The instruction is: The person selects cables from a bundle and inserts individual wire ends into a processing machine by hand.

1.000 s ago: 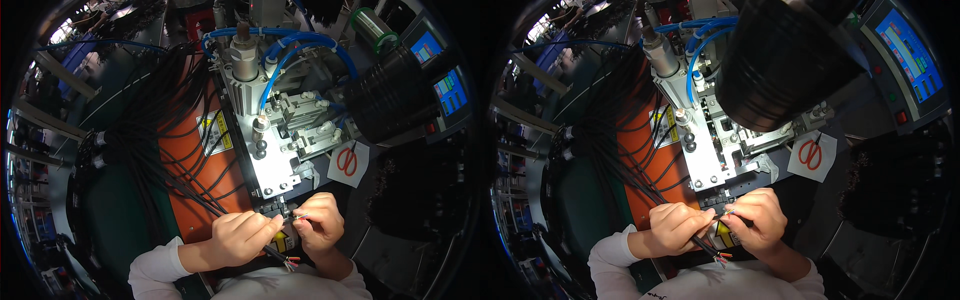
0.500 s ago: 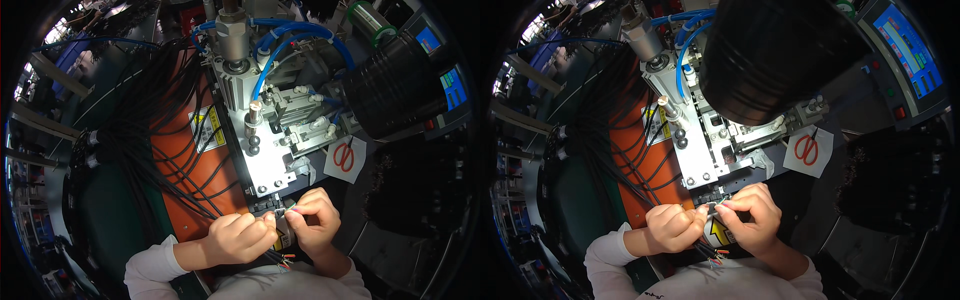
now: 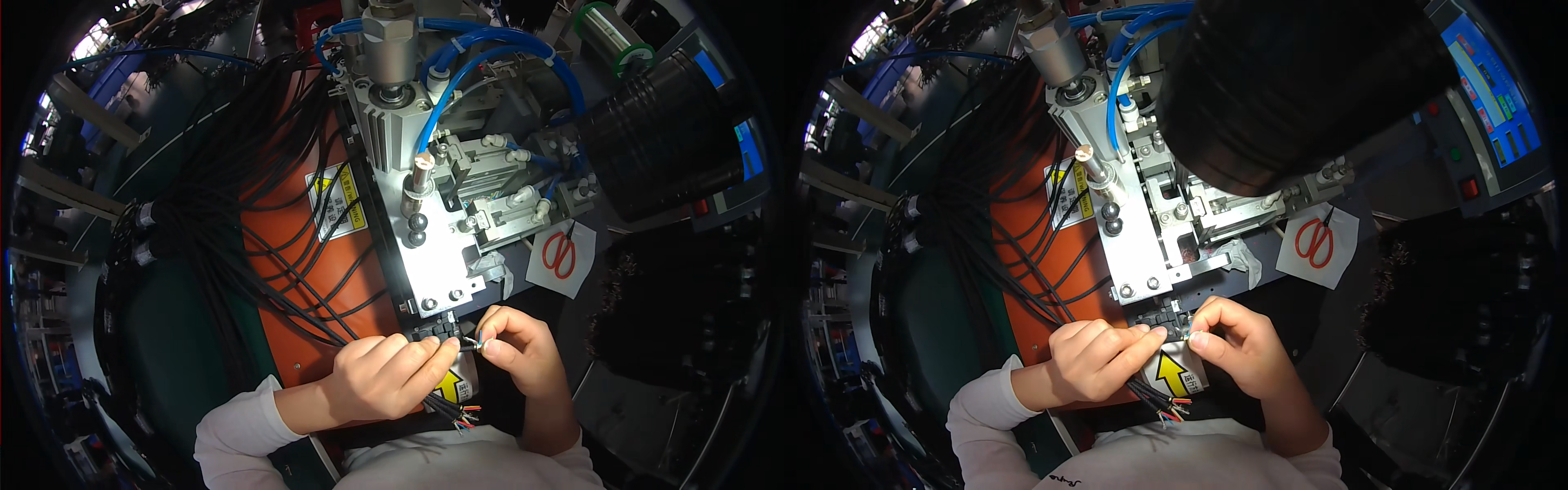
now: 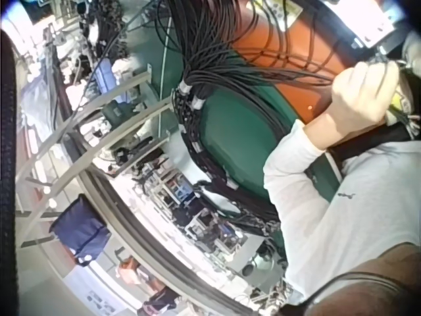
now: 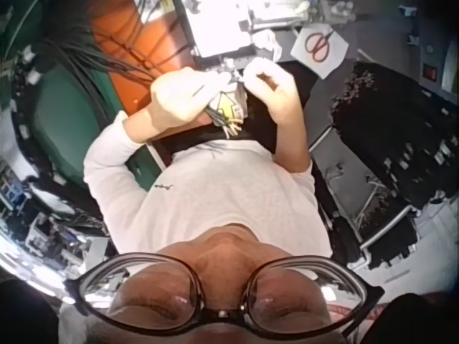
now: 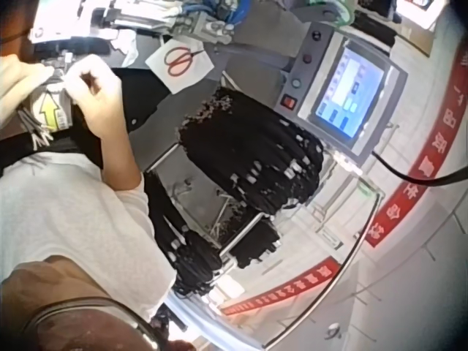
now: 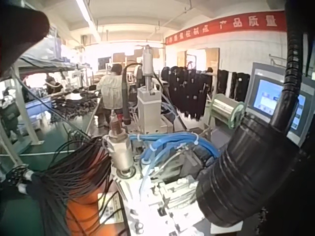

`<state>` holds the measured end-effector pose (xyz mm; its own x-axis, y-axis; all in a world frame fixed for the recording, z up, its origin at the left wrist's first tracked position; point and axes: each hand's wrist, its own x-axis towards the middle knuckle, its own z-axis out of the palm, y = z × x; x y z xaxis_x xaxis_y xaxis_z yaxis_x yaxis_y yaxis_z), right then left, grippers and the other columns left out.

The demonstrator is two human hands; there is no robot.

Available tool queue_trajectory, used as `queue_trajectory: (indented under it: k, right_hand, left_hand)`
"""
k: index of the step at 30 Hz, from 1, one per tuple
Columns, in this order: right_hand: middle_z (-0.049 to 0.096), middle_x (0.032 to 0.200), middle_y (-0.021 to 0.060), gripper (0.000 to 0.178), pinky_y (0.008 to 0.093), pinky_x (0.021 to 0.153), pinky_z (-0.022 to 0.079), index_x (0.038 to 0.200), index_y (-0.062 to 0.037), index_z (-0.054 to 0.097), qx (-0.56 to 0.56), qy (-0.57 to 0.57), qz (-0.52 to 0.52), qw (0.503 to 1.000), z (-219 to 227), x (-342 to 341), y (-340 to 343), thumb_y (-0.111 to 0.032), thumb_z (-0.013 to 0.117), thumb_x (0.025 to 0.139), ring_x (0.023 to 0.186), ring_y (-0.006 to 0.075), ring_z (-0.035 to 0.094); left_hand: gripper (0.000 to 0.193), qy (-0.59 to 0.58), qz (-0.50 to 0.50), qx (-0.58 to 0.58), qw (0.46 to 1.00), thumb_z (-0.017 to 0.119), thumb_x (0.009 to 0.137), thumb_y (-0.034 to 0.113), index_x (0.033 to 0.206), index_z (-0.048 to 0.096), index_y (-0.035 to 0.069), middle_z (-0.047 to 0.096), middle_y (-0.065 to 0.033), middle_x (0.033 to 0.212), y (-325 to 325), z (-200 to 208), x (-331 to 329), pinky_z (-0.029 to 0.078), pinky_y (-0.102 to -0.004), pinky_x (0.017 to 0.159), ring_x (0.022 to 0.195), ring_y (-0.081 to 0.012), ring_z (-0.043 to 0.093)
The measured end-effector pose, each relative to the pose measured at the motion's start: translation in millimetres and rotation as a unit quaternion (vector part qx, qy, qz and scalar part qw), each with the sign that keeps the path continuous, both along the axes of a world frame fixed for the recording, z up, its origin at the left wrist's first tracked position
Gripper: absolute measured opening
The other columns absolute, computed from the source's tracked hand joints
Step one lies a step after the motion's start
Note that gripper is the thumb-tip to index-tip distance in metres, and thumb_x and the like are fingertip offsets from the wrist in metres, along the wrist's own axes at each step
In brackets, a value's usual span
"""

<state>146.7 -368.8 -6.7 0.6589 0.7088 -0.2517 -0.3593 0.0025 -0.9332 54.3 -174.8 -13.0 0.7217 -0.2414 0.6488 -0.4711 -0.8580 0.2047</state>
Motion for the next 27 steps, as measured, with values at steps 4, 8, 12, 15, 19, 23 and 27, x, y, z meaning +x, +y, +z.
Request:
queue_trajectory:
  k: [4, 8, 12, 15, 19, 23, 27]
  right_hand:
    - [0.060, 0.088, 0.0078, 0.006, 0.0245, 0.072, 0.043, 0.085, 0.0025, 0.062, 0.009, -0.099, -0.056, 0.993, -15.3, -2.0, 2.1, -0.002, 0.065, 0.083, 0.080, 0.0119, 0.055]
    - [0.064, 0.078, 0.0087, 0.007, 0.0281, 0.071, 0.047, 0.083, 0.0019, 0.066, -0.103, -0.357, -0.040, 0.927, -18.6, 6.3, 8.7, -0.001, 0.069, 0.078, 0.074, 0.0173, 0.060]
    - [0.062, 0.071, 0.0082, 0.006, 0.0326, 0.064, 0.045, 0.076, -0.0013, 0.064, -0.177, -0.531, -0.084, 0.824, -25.1, 2.5, 28.6, -0.001, 0.069, 0.073, 0.067, 0.0233, 0.058]
    - [0.059, 0.069, 0.0073, 0.008, 0.0334, 0.062, 0.043, 0.071, -0.0028, 0.061, -0.203, -0.493, -0.067, 0.843, -22.8, -1.8, 26.4, 0.000, 0.068, 0.070, 0.065, 0.0241, 0.056]
    - [0.056, 0.068, 0.0069, 0.009, 0.0327, 0.061, 0.043, 0.070, -0.0025, 0.059, -0.148, -0.523, -0.109, 0.832, -35.0, 2.2, 30.4, 0.001, 0.067, 0.069, 0.064, 0.0239, 0.054]
    - [0.055, 0.067, 0.0075, 0.008, 0.0288, 0.060, 0.042, 0.071, -0.0008, 0.057, -0.116, -0.383, -0.143, 0.905, -51.6, 1.5, 28.5, 0.003, 0.065, 0.070, 0.063, 0.0190, 0.053]
    - [0.055, 0.068, 0.0064, 0.004, 0.0251, 0.061, 0.041, 0.077, 0.0011, 0.057, -0.068, -0.032, -0.144, 0.987, -66.8, -0.7, 21.8, 0.001, 0.061, 0.076, 0.065, 0.0142, 0.052]
  left_hand:
    - [0.026, 0.013, 0.014, 0.030, 0.999, 0.063, 0.076, 0.011, 0.101, 0.069, 0.006, 0.057, -0.0009, 0.077, -6.1, 0.6, -0.2, 0.037, -0.0186, 0.045, 0.058, -0.0076, 0.050]
    - [0.028, 0.039, 0.021, 0.061, 0.997, 0.061, 0.074, 0.009, 0.101, 0.068, 0.003, 0.045, 0.0023, 0.068, -11.4, -7.5, -2.1, 0.035, -0.0185, 0.044, 0.056, -0.0073, 0.044]
    - [0.038, 0.125, 0.080, 0.098, 0.984, 0.062, 0.070, 0.010, 0.106, 0.069, 0.007, 0.040, 0.0035, 0.068, -16.0, -5.8, -1.1, 0.031, -0.0202, 0.042, 0.055, -0.0079, 0.042]
    - [0.039, 0.139, 0.102, 0.104, 0.979, 0.061, 0.071, 0.011, 0.109, 0.068, 0.007, 0.040, 0.0027, 0.070, -19.6, -2.9, -5.2, 0.030, -0.0202, 0.041, 0.056, -0.0079, 0.042]
    - [0.038, 0.148, 0.114, 0.104, 0.977, 0.062, 0.070, 0.010, 0.108, 0.069, 0.007, 0.040, 0.0022, 0.069, -23.0, -3.0, -1.8, 0.032, -0.0201, 0.041, 0.055, -0.0076, 0.042]
    - [0.034, 0.117, 0.103, 0.086, 0.984, 0.064, 0.071, 0.008, 0.104, 0.070, 0.007, 0.041, 0.0025, 0.068, -22.1, -5.8, 4.0, 0.034, -0.0205, 0.040, 0.053, -0.0076, 0.043]
    - [0.026, 0.101, 0.096, 0.073, 0.988, 0.064, 0.072, 0.009, 0.097, 0.070, 0.006, 0.044, 0.0028, 0.068, -18.1, -5.9, 7.3, 0.035, -0.0211, 0.041, 0.054, -0.0076, 0.046]
